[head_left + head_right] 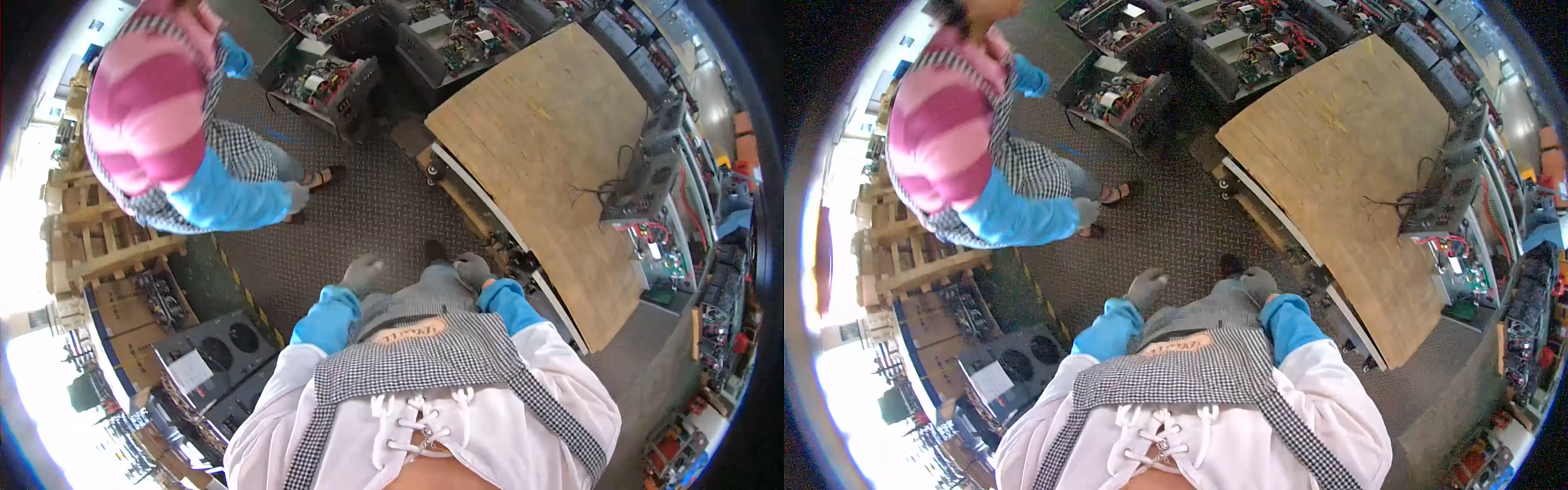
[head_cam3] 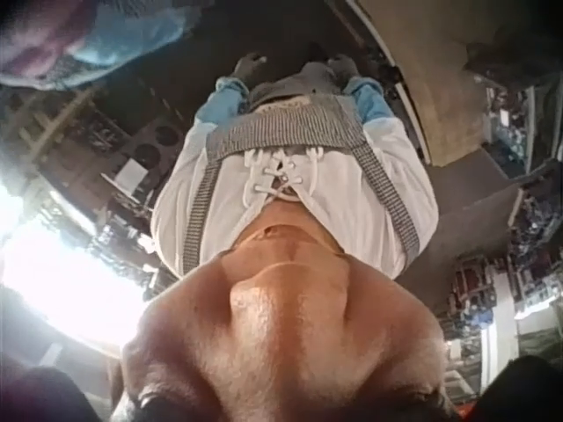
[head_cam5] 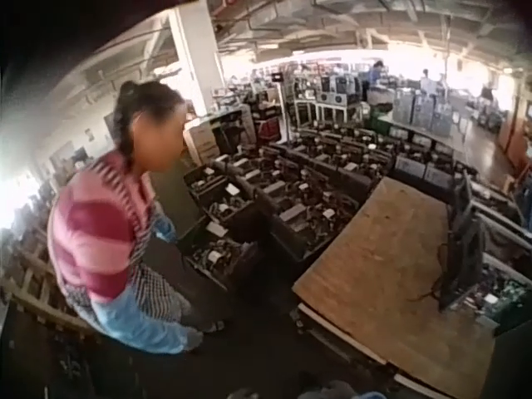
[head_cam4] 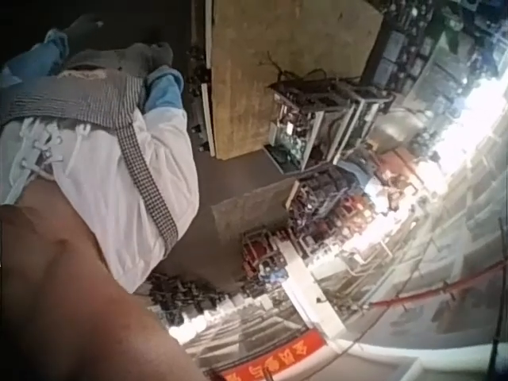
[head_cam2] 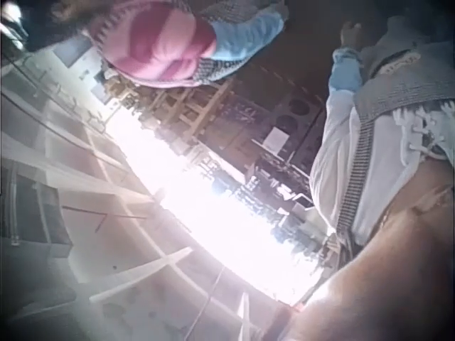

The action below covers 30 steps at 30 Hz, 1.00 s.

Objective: The person assembles and connects wiring for electronic power units by hand, working with electronic chassis, power cables, circuit boards, cooling fans, and wiring harnesses on a workbench.

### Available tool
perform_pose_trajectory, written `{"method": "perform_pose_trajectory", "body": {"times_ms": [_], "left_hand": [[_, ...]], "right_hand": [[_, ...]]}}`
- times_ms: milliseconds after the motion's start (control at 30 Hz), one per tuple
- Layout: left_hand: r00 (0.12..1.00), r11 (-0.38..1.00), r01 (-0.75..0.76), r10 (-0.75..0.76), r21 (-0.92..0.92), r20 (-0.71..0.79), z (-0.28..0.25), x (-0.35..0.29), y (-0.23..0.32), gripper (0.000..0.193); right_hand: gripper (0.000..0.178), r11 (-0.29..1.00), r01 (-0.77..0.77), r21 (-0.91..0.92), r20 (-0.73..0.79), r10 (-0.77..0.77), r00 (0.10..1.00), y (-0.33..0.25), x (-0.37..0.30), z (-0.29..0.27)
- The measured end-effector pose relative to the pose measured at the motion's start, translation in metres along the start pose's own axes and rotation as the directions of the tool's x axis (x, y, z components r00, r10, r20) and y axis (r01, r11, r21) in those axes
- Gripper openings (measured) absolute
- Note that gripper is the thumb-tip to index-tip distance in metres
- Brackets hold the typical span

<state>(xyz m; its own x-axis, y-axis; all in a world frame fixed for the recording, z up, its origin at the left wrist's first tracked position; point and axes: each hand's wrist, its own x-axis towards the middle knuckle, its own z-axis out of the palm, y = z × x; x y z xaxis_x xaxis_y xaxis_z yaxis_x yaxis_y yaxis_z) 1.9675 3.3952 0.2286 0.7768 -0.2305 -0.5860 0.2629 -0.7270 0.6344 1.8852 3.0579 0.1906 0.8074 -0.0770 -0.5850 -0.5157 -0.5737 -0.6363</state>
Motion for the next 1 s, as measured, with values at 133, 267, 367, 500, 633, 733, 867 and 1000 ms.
{"method": "perform_pose_trajectory", "body": {"times_ms": [133,267,367,500,633,733,867,1000], "left_hand": [[0.996,0.999,-0.031,0.033,0.025,-0.078,-0.06,0.107,0.14,0.054],[0.966,0.964,-0.034,0.099,0.263,-0.239,-0.128,0.225,0.253,0.05],[0.922,0.877,-0.001,0.187,0.481,-0.339,-0.163,0.337,0.274,0.054],[0.903,0.83,0.009,0.233,0.558,-0.36,-0.185,0.493,0.266,0.065],[0.722,0.671,0.236,0.362,0.703,-0.589,-0.383,0.65,0.159,0.078],[0.975,0.812,0.134,-0.004,0.568,-0.224,-0.198,0.619,0.236,0.084],[0.938,0.909,0.27,-0.174,0.317,-0.3,-0.245,0.582,0.276,0.088],[0.946,0.887,0.286,-0.203,0.362,-0.251,-0.255,0.615,0.249,0.074]], "right_hand": [[0.031,0.939,-0.115,0.323,-0.01,0.125,0.992,-0.017,0.024,-0.032],[0.03,0.844,-0.034,0.535,-0.142,0.13,0.981,-0.008,0.046,-0.017],[0.034,0.753,-0.25,0.608,-0.073,0.367,0.927,-0.038,0.024,-0.029],[0.035,0.639,-0.446,0.627,0.008,0.567,0.824,-0.061,0.021,-0.025],[0.033,0.523,-0.482,0.703,0.08,0.615,0.784,-0.111,0.059,0.007],[0.031,0.498,-0.691,0.524,0.058,0.788,0.613,-0.135,0.042,0.026],[0.031,0.529,-0.67,0.521,0.119,0.732,0.671,-0.166,0.087,0.023],[0.031,0.535,-0.553,0.638,0.048,0.69,0.723,-0.194,0.121,0.017]]}}
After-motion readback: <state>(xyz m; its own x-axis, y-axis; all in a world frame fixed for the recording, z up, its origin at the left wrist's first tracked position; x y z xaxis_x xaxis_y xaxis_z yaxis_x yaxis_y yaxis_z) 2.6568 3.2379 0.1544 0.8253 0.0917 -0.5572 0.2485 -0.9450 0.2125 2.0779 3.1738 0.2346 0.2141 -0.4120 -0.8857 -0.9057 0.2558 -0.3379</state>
